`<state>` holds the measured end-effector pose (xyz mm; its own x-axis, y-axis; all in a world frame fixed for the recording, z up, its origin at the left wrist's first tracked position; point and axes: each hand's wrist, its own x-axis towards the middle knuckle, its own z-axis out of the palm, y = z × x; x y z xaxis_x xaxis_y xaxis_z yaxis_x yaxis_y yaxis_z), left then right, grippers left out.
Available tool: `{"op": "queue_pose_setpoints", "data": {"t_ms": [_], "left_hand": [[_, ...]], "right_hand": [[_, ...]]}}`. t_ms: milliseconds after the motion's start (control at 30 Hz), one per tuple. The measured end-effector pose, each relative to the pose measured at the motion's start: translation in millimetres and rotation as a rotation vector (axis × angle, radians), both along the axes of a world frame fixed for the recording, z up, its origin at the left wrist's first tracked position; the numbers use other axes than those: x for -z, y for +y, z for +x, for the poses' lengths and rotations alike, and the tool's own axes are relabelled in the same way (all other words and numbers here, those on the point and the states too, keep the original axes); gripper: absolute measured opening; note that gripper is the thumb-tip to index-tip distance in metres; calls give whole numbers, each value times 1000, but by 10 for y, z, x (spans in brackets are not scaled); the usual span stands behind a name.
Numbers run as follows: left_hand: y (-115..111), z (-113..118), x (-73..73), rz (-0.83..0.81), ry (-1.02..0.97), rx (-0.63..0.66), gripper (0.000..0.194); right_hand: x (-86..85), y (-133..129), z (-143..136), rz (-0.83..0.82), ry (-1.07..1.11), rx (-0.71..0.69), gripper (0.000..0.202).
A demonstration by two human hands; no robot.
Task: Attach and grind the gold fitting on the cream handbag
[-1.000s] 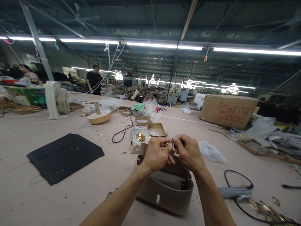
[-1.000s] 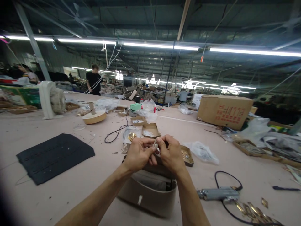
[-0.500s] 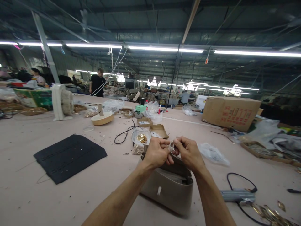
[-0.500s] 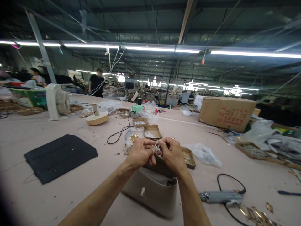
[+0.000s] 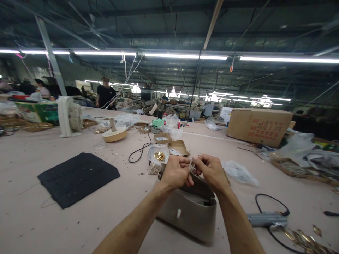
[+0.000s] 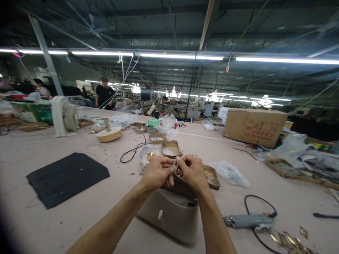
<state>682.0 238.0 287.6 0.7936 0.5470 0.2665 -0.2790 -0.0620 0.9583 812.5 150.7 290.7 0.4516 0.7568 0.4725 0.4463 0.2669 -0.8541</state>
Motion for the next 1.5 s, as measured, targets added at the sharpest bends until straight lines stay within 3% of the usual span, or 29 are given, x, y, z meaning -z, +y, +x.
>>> {"op": "queue_pose_setpoints", "data": {"t_ms": [333,600,700,800,933,1133,1300,1500], "left_hand": [[38,-27,-21,-18,-26,26,28],[23,-1,30,-32,-44,-95,30],[7,-1,2,-85,-36,-39,34],[-2,7,-5,-110,-24,-4,27],[-17,29,23,-88,-44,-56,14],[-50,66,34,-111,-24,-12,14],[-48,71,49,-98,-29,-48,9],[-109,79,22,-174,-22,-71,6]], "right_hand": [[34,3,-5,0,-9,14,50],[34,14,3,4,-11,0,49],[48,29,29,13,-37,22,50],[59,39,40,19,-18,30,49],[39,16,11,-9,-44,-2,46],[8,-15,-1,16,-121,122,40],[8,8,6,-3,-12,87,45],[-16,-1,-18,-11,-124,170,46]]}}
